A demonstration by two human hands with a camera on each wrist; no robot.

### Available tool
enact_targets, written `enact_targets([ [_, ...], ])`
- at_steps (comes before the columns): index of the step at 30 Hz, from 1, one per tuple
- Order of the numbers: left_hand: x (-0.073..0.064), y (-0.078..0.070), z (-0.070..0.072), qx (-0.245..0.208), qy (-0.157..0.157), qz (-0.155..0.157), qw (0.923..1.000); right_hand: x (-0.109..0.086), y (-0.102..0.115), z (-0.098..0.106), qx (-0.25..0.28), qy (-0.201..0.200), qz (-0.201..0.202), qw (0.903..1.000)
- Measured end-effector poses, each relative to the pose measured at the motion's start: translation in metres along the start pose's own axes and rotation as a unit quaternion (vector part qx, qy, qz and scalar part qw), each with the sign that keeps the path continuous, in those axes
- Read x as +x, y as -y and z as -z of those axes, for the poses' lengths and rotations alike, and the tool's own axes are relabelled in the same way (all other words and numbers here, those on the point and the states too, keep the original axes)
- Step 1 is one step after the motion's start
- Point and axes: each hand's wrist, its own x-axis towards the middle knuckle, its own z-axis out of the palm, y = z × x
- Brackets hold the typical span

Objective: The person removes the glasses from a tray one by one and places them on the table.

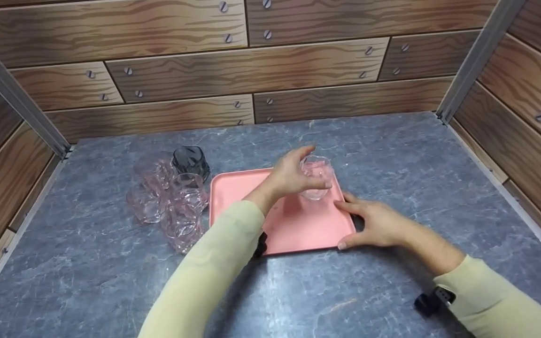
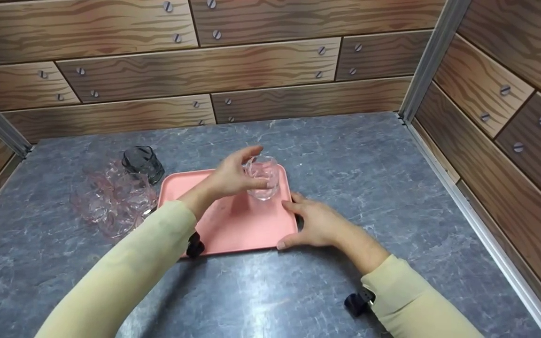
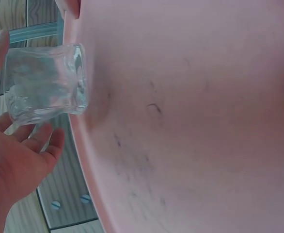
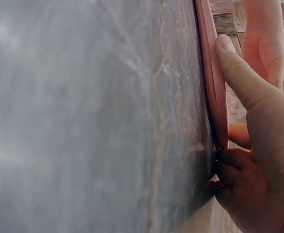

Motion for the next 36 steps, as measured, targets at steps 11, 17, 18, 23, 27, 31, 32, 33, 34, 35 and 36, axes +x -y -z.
enact_targets([
  [11,0.001,0.006,-0.004,-0.046,0.006,0.025,0.9986,0.0,0.0,-0.001,0.003,-0.005,-0.002,1.0],
  [17,0.0,0.005,-0.004,-0.043,0.003,0.021,0.9989,0.0,0.0,-0.001,0.002,-0.001,-0.008,1.0],
  [18,0.0,0.005,-0.004,-0.04,0.002,0.02,0.999,0.0,0.0,-0.001,0.001,0.0,-0.009,1.0],
  [23,-0.002,0.004,-0.003,-0.033,-0.005,0.021,0.9992,0.001,0.0,0.0,-0.003,0.003,-0.011,0.9999],
  [27,-0.006,0.003,-0.003,-0.032,-0.014,0.028,0.999,0.002,0.001,0.0,-0.002,0.001,-0.009,1.0],
  [31,-0.009,0.002,-0.002,-0.033,-0.021,0.035,0.9986,0.001,0.001,-0.001,0.0,0.001,-0.008,1.0],
  [32,-0.01,0.002,-0.002,-0.033,-0.023,0.036,0.9986,0.001,0.001,-0.001,0.001,0.001,-0.008,1.0],
  [33,-0.011,0.003,-0.001,-0.033,-0.026,0.037,0.9985,0.0,0.001,-0.001,0.001,0.002,-0.008,1.0],
  [34,-0.011,0.003,-0.001,-0.031,-0.029,0.037,0.9984,0.0,0.001,0.0,0.001,0.002,-0.008,1.0],
  [35,-0.012,0.002,0.0,-0.032,-0.033,0.037,0.9982,0.0,0.001,0.0,0.001,0.003,-0.008,1.0],
  [36,-0.013,0.001,0.001,-0.034,-0.037,0.038,0.998,0.0,0.001,0.0,0.001,0.004,-0.008,1.0],
])
